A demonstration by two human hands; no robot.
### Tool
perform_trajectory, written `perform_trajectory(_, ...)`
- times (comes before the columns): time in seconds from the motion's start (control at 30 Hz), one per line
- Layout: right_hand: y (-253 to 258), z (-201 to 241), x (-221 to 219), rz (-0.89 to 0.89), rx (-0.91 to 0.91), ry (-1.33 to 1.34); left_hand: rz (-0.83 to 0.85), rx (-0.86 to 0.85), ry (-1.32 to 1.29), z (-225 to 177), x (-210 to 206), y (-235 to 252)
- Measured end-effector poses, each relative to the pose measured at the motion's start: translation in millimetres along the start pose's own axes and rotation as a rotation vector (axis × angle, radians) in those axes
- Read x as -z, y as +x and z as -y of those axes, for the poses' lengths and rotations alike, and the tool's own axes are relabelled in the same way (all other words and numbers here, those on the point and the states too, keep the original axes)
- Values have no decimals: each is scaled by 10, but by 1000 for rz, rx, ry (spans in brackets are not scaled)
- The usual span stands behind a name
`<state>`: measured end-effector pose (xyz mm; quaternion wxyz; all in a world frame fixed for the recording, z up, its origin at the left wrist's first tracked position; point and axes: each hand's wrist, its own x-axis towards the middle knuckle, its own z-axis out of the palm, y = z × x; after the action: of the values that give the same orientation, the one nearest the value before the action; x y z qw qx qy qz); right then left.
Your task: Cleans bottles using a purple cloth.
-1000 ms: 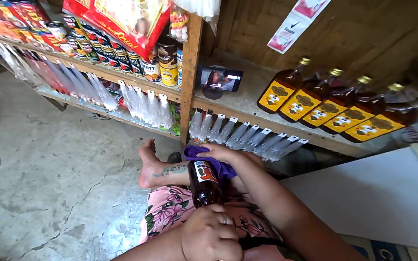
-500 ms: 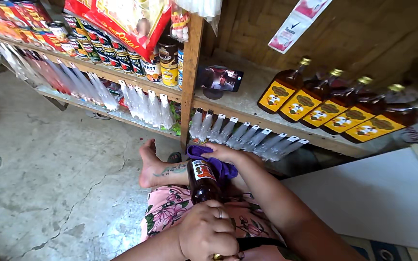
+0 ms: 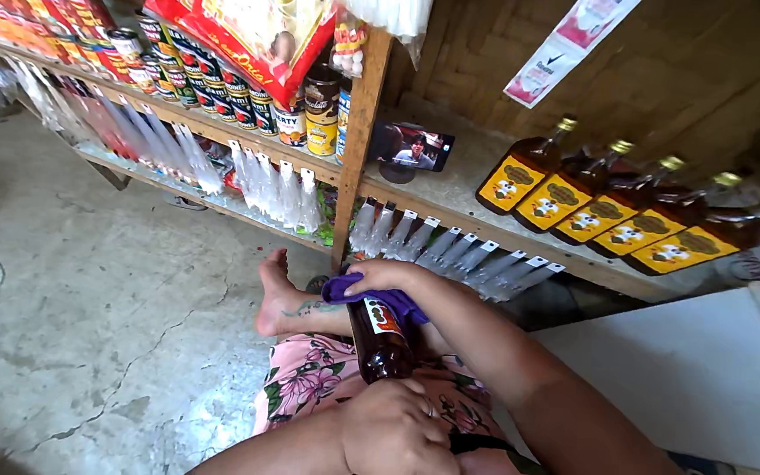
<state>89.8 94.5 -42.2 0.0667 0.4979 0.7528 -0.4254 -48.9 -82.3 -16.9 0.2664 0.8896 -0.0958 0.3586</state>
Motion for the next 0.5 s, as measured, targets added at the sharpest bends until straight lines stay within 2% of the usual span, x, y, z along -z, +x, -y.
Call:
perform_trajectory(0.17, 222, 584, -227, 163, -128, -461, 5, 2, 5, 6, -18, -8)
perform_trajectory(0.23, 236, 679, -248, 188, -160, -513, -3, 1, 1, 2, -13, -20)
perform_trajectory(0.33, 225, 527, -200, 135, -116, -364, -6, -3, 10, -5, -9, -37)
perform_trajectory(0.5, 82, -84, -128, -90, -23, 197, -35, -15, 1, 1, -20, -20)
